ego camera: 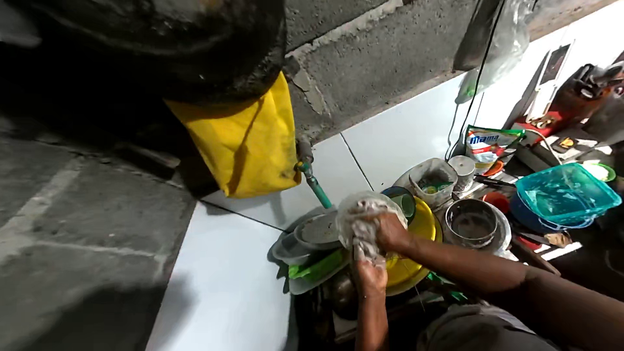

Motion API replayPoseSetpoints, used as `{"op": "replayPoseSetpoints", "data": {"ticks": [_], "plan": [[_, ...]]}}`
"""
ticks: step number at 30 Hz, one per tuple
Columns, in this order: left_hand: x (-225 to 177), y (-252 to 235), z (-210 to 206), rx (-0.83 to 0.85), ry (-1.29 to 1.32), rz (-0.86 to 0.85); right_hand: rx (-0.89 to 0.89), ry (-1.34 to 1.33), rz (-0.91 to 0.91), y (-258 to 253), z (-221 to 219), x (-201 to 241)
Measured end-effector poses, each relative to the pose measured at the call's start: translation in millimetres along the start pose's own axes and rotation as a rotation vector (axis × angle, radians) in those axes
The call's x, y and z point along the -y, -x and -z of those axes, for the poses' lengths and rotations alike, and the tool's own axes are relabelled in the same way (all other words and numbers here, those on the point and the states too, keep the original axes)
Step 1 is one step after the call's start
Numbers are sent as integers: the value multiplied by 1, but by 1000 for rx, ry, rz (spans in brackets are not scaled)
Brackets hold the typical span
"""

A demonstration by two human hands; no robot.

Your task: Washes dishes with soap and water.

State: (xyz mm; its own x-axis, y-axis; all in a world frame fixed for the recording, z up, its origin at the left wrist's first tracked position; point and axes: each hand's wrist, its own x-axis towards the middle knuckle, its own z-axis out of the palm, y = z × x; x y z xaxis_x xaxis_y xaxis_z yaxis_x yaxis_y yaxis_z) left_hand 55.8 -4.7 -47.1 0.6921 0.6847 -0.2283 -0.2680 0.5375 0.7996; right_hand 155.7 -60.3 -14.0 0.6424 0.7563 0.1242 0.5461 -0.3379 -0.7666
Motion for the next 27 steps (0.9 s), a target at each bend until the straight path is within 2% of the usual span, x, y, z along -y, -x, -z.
{"op": "replayPoseSetpoints", "data": {"ticks": [2,5,8,10,11,13,15,18,20,22,24,25,27], "plan": [[-1,1,-1,87,-14,-7,15,-104,-151,-31,20,-16],[-5,-5,4,181,10,-79,-135,-251,-169,-27,10,-45],[-6,-12,9,174,21,-110,-273,-303,71,26,-32,-35],[0,-7,12,148,-12,-56,-271,-203,226,38,-45,-14],[1,-1,11,110,-32,-29,-227,-118,246,30,-40,-6],[-2,7,9,98,-114,7,-61,-47,135,2,-8,10],[-4,9,10,150,-171,13,72,-85,-58,-28,28,12],[-9,4,18,282,-92,-38,-27,-266,-237,-48,33,-31],[-11,0,20,284,-3,-92,-110,-316,-265,-30,16,-52],[-10,-1,23,238,18,-105,-185,-333,-162,9,-16,-49],[-4,-1,26,207,-36,-79,-241,-267,45,35,-50,-37],[1,-1,27,171,-55,-58,-204,-189,124,36,-57,-28],[6,4,34,148,-114,-13,-48,-84,119,21,-42,-2]]}}
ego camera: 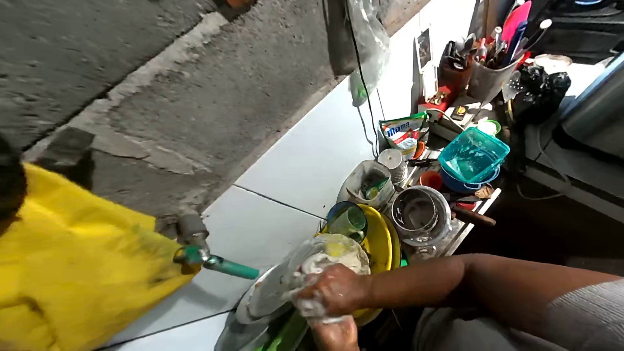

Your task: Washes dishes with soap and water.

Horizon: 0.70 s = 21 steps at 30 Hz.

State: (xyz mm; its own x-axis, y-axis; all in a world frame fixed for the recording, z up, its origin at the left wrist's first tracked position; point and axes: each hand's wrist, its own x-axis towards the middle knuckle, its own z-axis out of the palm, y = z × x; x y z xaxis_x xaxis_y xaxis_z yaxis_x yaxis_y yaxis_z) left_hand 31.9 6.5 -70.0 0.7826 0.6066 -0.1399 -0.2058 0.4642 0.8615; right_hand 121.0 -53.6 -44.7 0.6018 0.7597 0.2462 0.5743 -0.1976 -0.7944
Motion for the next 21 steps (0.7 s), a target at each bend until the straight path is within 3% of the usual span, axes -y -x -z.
{"op": "replayPoseSetpoints", "data": {"ticks": [3,6,9,15,19,21], "plan": [[-3,3,-1,71,-90,2,212,55,-166,-49,46,24],[-9,5,-4,116,-175,-29,268,60,-218,-66,62,30],[-6,7,-3,67,-141,-53,243,113,-102,-51,52,36],[-12,7,0,115,-87,-56,162,-219,-362,-83,58,-48],[-13,-1,4,67,71,-114,28,-224,-413,-41,52,-51],[-12,-6,6,41,118,-118,-13,-170,-310,-10,29,-41]]}}
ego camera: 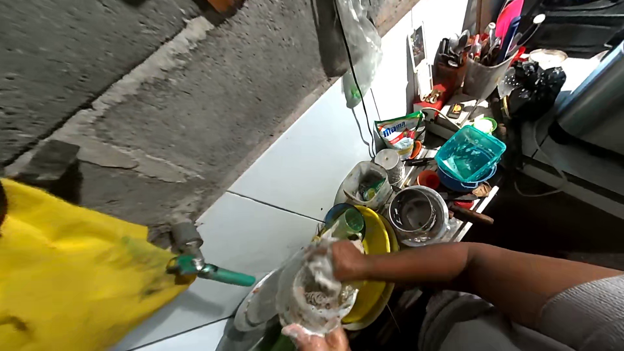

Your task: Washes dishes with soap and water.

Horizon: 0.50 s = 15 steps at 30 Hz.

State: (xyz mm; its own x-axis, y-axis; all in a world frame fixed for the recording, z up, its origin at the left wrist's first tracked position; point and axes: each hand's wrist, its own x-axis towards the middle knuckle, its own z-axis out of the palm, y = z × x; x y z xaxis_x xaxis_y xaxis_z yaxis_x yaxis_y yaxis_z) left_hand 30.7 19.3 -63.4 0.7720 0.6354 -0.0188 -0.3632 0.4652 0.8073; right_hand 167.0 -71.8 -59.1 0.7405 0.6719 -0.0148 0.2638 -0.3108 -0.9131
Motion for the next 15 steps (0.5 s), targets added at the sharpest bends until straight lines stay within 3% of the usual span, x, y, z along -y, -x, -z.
{"op": "replayPoseSetpoints", "data": {"ticks": [2,5,9,11,13,15], "plan": [[5,-1,-3,6,-24,7,-11,81,196,27,-25,8],[11,6,-12,-25,-155,12,-36,270,398,18,-41,29],[11,6,-23,-40,-141,51,156,261,205,-8,1,71],[10,2,-21,-39,-114,20,114,238,278,3,2,65],[13,0,-13,37,-82,-44,-94,235,482,18,-18,37],[19,-4,-6,48,-104,-69,-111,251,533,14,-29,21]]}}
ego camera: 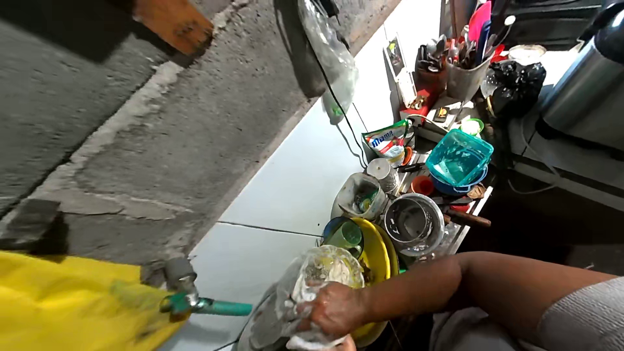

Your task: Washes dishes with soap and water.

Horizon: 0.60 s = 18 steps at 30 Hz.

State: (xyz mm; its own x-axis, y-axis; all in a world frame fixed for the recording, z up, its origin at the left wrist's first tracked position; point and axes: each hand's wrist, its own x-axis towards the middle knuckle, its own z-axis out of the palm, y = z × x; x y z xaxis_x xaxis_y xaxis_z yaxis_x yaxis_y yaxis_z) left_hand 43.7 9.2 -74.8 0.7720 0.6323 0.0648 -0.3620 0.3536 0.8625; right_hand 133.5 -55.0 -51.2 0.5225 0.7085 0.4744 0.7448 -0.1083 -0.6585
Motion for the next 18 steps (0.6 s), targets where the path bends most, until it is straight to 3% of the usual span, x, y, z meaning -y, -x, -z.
{"op": "replayPoseSetpoints", "data": {"ticks": [4,8,11,15,18], "plan": [[-4,11,-23,-116,-20,80,235,-48,-149,-31,24,5],[-15,2,-18,37,136,60,-54,-71,-29,3,21,-7],[-17,0,-11,152,58,64,-265,-253,-216,5,30,-39],[-25,11,-24,241,-39,56,-191,-590,-488,-29,57,-82],[-39,15,-33,250,-152,27,-99,-580,-606,-30,70,-92]]}}
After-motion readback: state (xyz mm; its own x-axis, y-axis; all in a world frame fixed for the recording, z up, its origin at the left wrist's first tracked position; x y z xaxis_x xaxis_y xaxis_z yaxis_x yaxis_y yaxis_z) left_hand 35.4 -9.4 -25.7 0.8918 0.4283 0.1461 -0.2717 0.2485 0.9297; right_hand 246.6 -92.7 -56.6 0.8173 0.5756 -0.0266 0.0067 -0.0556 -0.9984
